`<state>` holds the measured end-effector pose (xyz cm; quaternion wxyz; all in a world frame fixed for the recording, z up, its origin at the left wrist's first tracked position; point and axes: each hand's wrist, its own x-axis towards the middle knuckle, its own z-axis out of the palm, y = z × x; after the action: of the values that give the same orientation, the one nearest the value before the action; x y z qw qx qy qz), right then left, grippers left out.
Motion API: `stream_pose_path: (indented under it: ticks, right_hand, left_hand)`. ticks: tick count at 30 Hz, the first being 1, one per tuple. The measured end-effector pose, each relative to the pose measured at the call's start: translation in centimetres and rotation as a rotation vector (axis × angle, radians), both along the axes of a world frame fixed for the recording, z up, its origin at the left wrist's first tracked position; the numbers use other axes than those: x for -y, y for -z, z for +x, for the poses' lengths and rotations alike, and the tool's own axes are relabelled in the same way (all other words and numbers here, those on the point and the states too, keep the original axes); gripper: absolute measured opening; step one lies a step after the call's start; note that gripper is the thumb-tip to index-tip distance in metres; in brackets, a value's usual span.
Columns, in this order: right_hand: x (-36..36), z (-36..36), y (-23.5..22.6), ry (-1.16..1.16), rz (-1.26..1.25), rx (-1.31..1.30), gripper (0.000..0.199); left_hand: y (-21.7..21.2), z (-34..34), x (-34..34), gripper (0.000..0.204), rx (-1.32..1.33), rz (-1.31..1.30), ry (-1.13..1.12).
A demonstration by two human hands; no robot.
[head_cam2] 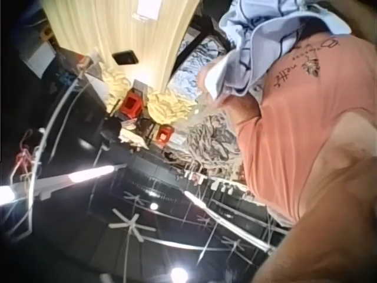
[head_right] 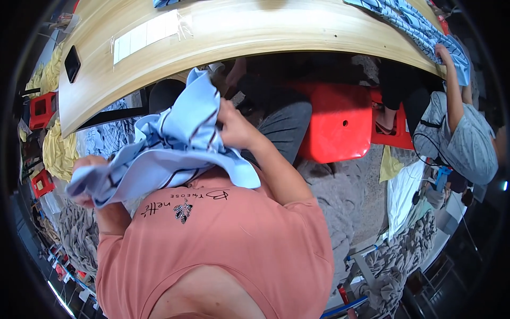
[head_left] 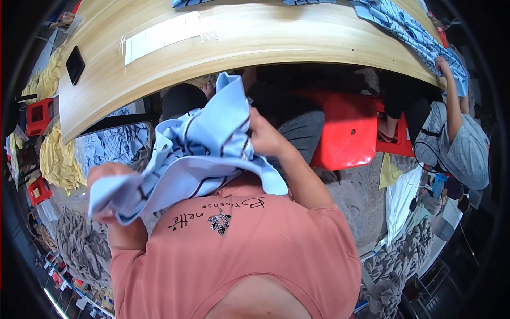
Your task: Inspecting and checking the quality of striped shirts at a factory work table.
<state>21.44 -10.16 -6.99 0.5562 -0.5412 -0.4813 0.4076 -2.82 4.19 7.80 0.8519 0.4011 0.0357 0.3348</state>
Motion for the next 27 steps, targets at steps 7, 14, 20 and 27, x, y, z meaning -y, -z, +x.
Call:
stream_pose_path:
  ticks: [7, 14, 20, 27]
  right_hand:
    - [1.3, 0.2, -4.0, 0.182, -0.035, 0.632, 0.036]
    - [4.4, 2.5, -11.5, 0.823, 0.362, 0.934, 0.029]
    - [2.1, 3.1, -2.5, 0.560, -0.423, 0.462, 0.009]
    - [6.4, 4.7, -7.4, 1.031, -0.041, 0.466, 0.007]
  left_hand:
    - [3.2, 2.4, -0.1, 0.012, -0.935, 0.570, -0.195]
    - [-2.6, 2.6, -1.6, 0.030, -0.428, 0.259, -0.763]
    - [8.0, 7.1, 0.6, 0.017, -1.162, 0.814, -0.098]
    - [1.3, 5.1, -4.5, 0.018, -0.951, 0.891, -0.862]
